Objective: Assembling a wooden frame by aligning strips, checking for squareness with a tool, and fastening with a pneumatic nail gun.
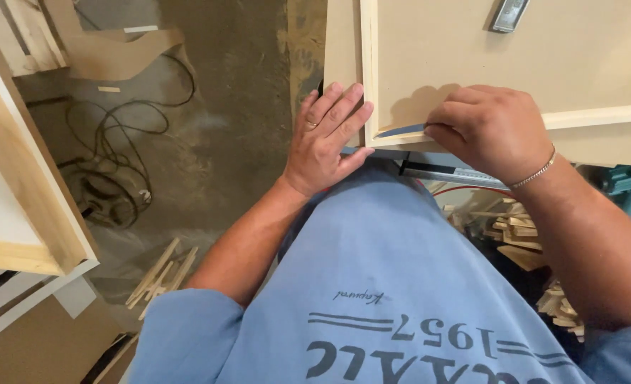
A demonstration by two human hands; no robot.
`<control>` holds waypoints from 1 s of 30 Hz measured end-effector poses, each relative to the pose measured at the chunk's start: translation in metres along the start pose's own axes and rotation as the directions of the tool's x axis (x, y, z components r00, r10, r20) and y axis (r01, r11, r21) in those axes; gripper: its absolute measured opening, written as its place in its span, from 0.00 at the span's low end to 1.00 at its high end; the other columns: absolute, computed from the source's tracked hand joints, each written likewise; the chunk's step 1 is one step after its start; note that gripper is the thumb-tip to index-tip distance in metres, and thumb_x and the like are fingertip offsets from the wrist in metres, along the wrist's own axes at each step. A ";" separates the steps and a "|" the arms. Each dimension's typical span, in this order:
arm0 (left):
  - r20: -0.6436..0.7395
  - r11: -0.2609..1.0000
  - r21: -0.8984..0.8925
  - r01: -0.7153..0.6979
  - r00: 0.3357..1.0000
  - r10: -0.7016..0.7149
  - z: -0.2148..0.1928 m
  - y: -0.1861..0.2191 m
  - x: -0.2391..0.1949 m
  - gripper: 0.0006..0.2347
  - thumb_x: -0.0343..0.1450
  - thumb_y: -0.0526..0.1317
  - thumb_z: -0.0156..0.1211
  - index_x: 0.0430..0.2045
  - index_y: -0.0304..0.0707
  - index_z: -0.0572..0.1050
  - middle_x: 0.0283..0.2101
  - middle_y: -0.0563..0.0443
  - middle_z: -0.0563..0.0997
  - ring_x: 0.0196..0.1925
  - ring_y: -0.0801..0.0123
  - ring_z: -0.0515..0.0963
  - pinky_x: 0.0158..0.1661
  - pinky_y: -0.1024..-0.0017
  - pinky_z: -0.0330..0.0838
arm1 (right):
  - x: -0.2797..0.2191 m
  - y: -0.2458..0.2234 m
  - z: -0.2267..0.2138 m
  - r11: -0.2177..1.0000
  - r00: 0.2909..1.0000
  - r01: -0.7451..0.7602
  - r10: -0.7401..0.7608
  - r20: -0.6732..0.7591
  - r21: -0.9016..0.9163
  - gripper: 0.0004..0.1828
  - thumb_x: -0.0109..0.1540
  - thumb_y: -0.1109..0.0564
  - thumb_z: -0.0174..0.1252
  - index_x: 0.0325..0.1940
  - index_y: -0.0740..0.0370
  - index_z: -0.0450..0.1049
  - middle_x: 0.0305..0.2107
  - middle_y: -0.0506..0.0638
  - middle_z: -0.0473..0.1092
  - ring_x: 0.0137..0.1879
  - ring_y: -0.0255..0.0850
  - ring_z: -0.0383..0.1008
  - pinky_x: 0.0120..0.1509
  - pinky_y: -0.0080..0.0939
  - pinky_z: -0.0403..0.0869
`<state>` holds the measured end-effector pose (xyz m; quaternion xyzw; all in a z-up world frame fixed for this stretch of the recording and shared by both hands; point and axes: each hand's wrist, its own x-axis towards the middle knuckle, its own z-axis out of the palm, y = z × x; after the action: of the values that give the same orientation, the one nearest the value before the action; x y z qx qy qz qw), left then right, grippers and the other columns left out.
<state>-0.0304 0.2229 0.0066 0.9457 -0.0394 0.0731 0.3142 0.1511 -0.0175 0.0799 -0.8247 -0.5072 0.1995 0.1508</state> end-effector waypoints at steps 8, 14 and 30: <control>0.017 1.000 0.012 0.013 1.000 -0.013 -0.004 0.001 0.000 0.33 0.70 0.49 0.84 0.67 0.49 0.70 0.72 0.50 0.67 0.76 0.56 0.65 0.73 0.50 0.55 | 0.001 0.011 -0.008 0.926 0.985 -0.127 0.075 0.157 0.355 0.05 0.66 0.54 0.66 0.42 0.56 0.80 0.32 0.46 0.75 0.38 0.42 0.73 0.43 0.41 0.67; -0.022 1.000 0.001 0.010 1.000 -0.010 -0.001 0.000 -0.002 0.32 0.69 0.50 0.84 0.66 0.49 0.71 0.71 0.51 0.68 0.76 0.58 0.63 0.73 0.52 0.56 | -0.020 -0.001 -0.005 0.990 1.000 -0.006 0.009 -0.014 0.142 0.02 0.69 0.58 0.67 0.45 0.54 0.79 0.38 0.45 0.76 0.39 0.44 0.76 0.37 0.44 0.71; 0.004 1.000 -0.011 0.020 1.000 -0.020 0.003 -0.002 -0.005 0.33 0.70 0.51 0.84 0.68 0.50 0.69 0.73 0.52 0.65 0.78 0.60 0.59 0.74 0.50 0.56 | -0.022 0.010 0.019 0.977 0.970 0.177 -0.194 -0.149 -0.118 0.12 0.71 0.54 0.72 0.58 0.38 0.84 0.42 0.43 0.76 0.40 0.45 0.70 0.44 0.46 0.68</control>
<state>-0.0347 0.2229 0.0017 0.9445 -0.0308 0.0678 0.3201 0.1407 -0.0403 0.0627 -0.7937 -0.5780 0.0914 0.1658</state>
